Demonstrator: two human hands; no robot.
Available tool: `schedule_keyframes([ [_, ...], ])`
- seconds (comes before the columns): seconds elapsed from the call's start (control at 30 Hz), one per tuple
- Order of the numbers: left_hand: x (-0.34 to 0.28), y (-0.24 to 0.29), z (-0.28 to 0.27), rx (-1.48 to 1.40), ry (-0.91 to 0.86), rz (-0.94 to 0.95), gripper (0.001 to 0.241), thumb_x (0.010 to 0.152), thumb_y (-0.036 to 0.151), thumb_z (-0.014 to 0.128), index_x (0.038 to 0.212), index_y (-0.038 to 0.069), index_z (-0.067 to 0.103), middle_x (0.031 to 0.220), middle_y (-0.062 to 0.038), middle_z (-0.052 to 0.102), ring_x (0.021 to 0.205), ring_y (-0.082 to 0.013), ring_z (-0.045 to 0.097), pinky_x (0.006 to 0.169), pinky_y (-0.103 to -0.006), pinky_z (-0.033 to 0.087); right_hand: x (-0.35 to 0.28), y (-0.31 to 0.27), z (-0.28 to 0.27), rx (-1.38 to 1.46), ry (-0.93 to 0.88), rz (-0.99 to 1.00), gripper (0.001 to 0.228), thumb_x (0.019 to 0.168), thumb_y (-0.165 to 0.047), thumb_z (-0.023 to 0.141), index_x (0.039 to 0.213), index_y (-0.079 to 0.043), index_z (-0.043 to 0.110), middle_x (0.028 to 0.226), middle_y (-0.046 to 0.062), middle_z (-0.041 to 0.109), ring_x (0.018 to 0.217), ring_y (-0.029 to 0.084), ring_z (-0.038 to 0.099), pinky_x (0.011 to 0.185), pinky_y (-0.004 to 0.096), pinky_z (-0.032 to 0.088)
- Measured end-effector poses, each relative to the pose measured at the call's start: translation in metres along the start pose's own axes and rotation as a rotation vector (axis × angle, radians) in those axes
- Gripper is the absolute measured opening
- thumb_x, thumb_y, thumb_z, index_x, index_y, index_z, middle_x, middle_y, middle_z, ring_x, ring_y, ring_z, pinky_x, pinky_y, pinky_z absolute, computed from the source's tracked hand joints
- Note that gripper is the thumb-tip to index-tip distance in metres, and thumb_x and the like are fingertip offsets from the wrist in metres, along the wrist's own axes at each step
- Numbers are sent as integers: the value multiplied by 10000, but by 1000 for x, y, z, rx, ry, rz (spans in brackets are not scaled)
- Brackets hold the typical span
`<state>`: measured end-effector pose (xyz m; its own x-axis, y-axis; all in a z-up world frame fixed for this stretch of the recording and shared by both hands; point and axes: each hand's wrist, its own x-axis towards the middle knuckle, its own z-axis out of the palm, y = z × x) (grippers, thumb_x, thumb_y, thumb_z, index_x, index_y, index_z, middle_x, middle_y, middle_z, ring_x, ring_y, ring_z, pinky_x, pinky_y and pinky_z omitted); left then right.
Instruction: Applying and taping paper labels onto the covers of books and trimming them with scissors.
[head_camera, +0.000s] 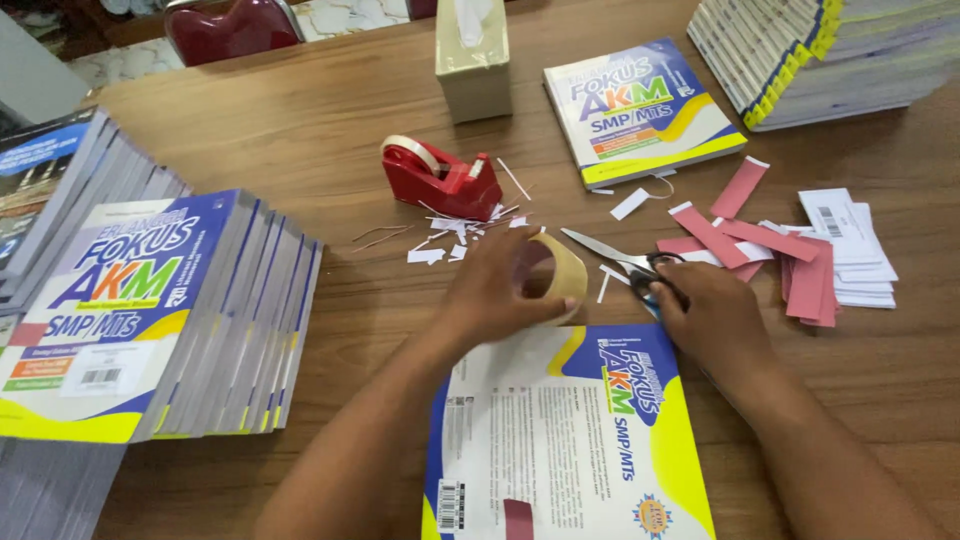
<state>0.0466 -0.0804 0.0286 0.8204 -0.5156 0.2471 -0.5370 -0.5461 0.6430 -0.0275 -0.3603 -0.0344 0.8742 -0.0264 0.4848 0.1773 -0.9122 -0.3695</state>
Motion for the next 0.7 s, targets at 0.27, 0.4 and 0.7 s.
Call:
schedule_keyframes([
  [0.27, 39, -10, 24, 308, 23, 110, 939, 556, 564, 898, 1341, 110, 657, 1187, -186, 682, 1178, -415, 628, 1082, -484, 450, -9, 27, 23, -59, 24, -22, 230, 894, -263, 762, 1110, -196, 803, 994, 64, 752, 1024, 261, 732, 876, 370, 580],
  [0.4, 34, -12, 28, 246, 232, 208, 533, 641, 418, 862, 1090, 183, 694, 1179, -127, 626, 1124, -386, 637, 971, -491, 512, -7, 24, 19, -2, 49, -39, 233, 881, -233, 774, 1091, -134, 794, 922, 114, 687, 895, 312, 699, 778, 425, 565],
  [0.7, -116, -7, 4, -39, -24, 310, 545, 882, 415, 737, 1321, 106, 642, 1273, -182, 675, 1273, -401, 612, 1123, -551, 392, -32, -54, -11, 254, -100, -163, 171, 890, -249, 772, 1028, -148, 773, 841, 79, 695, 813, 286, 692, 800, 411, 554],
])
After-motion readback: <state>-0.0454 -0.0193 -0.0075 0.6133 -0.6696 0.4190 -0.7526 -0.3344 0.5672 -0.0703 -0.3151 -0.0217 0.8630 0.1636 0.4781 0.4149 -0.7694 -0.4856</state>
